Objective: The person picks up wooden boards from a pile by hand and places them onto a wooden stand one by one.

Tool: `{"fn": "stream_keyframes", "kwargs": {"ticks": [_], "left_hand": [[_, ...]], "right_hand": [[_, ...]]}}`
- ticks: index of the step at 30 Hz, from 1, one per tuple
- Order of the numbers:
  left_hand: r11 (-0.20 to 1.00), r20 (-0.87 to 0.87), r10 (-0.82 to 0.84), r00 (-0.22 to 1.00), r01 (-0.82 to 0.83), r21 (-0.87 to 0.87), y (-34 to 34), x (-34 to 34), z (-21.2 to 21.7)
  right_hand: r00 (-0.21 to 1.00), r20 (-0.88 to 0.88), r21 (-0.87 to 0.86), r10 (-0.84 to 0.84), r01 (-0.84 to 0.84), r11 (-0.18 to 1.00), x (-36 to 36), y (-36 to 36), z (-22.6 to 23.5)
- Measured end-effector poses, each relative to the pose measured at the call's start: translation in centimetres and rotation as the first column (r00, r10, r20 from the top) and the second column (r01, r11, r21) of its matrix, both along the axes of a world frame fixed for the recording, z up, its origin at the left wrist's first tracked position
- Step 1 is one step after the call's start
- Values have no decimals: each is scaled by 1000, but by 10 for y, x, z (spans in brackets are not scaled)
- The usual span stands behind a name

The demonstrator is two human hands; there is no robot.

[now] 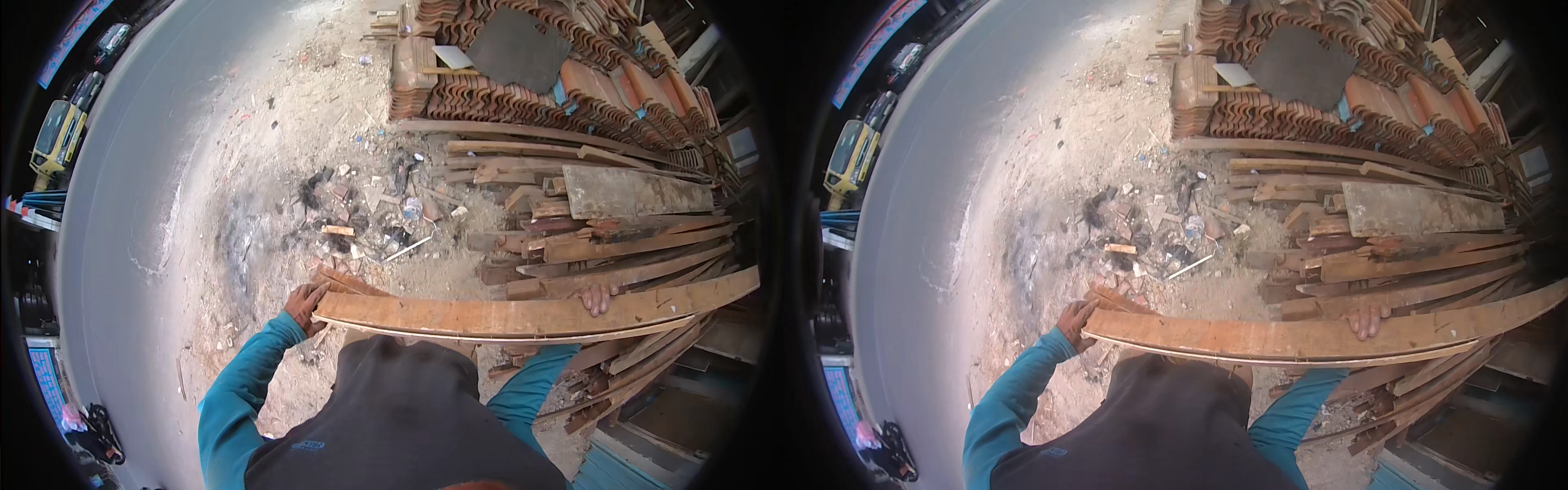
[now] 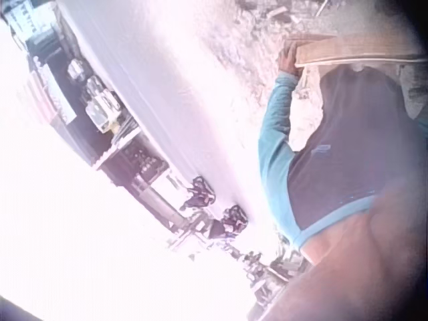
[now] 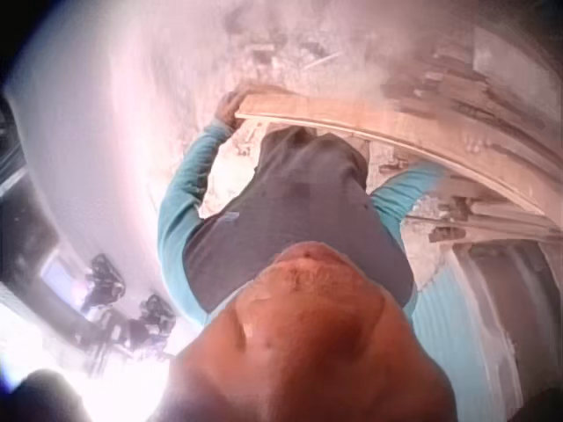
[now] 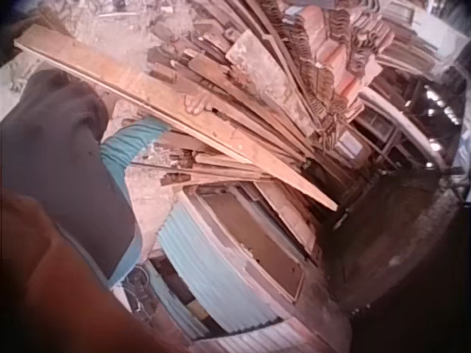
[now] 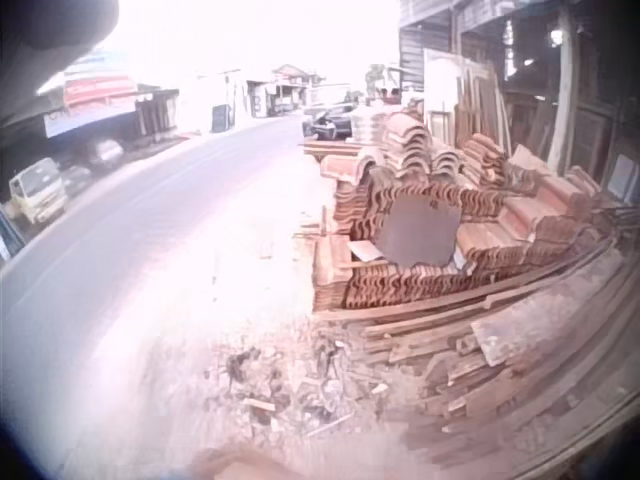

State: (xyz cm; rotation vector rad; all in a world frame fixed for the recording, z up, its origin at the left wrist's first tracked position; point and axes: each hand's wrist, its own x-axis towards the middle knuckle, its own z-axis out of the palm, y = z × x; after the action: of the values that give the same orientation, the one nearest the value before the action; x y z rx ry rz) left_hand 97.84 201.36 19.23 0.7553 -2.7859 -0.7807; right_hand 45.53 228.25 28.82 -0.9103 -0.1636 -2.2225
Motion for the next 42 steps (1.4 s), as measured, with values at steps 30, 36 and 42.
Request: {"fn": "stream_keyframes", "kwargs": {"ticks": [30,36,42], "left_hand": [[843,34,519,854,-517,149,-512,89,-34],[817,-2,561,828,-553,165,-689,116,-67],[799,1,544,839,-519,303,-835,149,-53]], "right_hand": [[958,-144,198,249,-219,955,87,-777,73],[987,-41,243,153,-139,960,104,-956,45],[980,129,413,149,-190,891,126,-1098,44]]}}
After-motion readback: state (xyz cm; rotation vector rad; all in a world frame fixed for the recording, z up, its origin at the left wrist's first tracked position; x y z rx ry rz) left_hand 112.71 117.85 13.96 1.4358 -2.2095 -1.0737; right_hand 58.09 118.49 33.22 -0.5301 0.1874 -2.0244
